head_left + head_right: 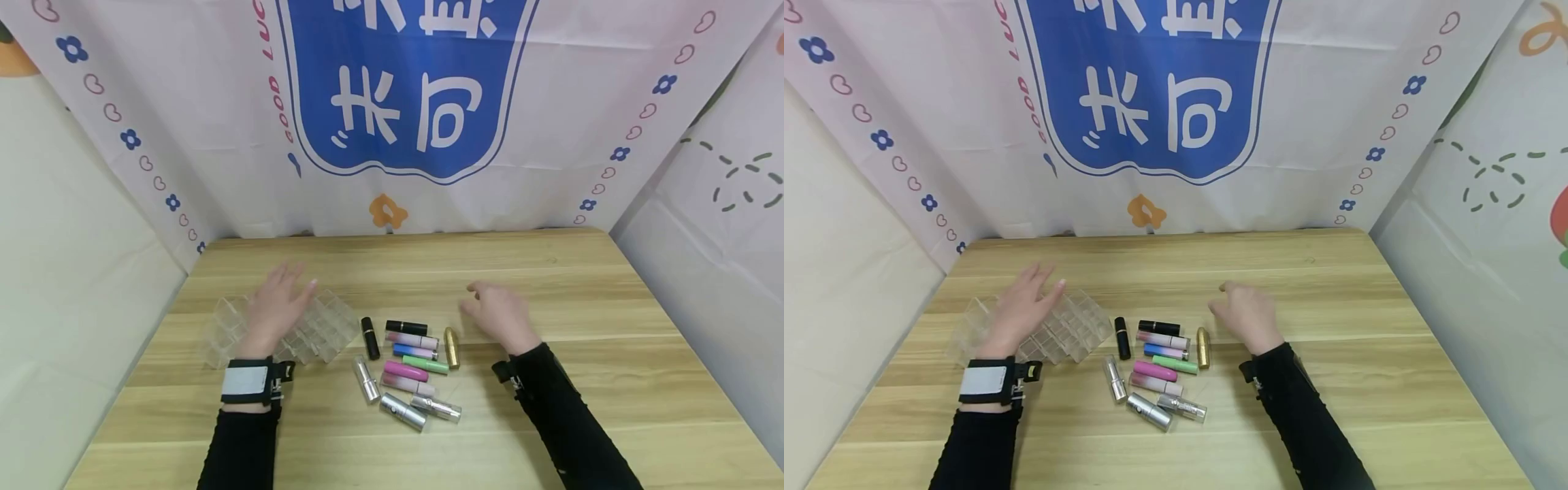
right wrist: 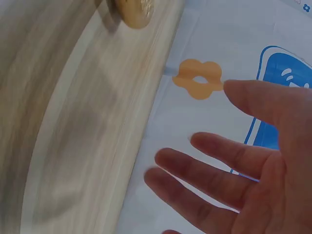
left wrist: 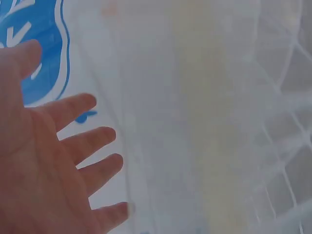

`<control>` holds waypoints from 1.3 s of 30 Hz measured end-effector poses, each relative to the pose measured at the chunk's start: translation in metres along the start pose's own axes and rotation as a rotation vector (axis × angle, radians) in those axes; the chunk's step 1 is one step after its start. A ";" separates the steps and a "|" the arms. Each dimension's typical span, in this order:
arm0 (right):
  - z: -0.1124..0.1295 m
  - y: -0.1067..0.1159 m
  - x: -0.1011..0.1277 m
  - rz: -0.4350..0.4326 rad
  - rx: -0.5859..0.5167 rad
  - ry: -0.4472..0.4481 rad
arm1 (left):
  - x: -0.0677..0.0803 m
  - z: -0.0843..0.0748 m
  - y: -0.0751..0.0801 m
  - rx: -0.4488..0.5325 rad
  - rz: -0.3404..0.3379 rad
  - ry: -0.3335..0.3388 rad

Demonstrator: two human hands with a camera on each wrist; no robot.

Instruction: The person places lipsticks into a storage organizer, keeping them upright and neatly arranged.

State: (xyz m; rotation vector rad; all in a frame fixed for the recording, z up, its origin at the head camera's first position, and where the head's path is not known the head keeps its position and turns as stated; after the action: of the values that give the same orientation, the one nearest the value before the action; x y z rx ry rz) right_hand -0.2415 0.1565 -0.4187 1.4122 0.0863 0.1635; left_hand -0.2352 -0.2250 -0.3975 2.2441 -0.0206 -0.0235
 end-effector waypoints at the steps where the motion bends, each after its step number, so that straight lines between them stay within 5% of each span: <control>1: 0.001 0.000 0.001 0.001 0.007 0.008 | 0.001 0.002 0.002 0.010 0.004 0.005; 14: 0.020 -0.010 0.016 0.027 0.023 0.088 | 0.016 0.040 0.017 0.100 0.035 0.028; 28: 0.029 -0.024 0.017 0.084 0.068 0.077 | 0.033 0.067 0.032 0.114 -0.055 0.021; 39: 0.029 -0.030 0.021 0.099 0.046 0.076 | 0.045 0.093 0.044 0.176 -0.037 0.100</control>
State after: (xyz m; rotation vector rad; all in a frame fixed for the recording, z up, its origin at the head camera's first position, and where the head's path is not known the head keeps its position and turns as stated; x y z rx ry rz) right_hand -0.2147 0.1277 -0.4428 1.4572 0.0829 0.2987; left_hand -0.1931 -0.3260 -0.4213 2.4191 0.0757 0.0737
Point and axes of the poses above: each hand's wrist, its own x-axis away from the middle knuckle, its own y-axis out of the back of the hand, z = x × y, the point moved 4 cm from there along -x, towards the middle knuckle, and after that the axes turned 14 degrees about x, right-handed, at the moved point
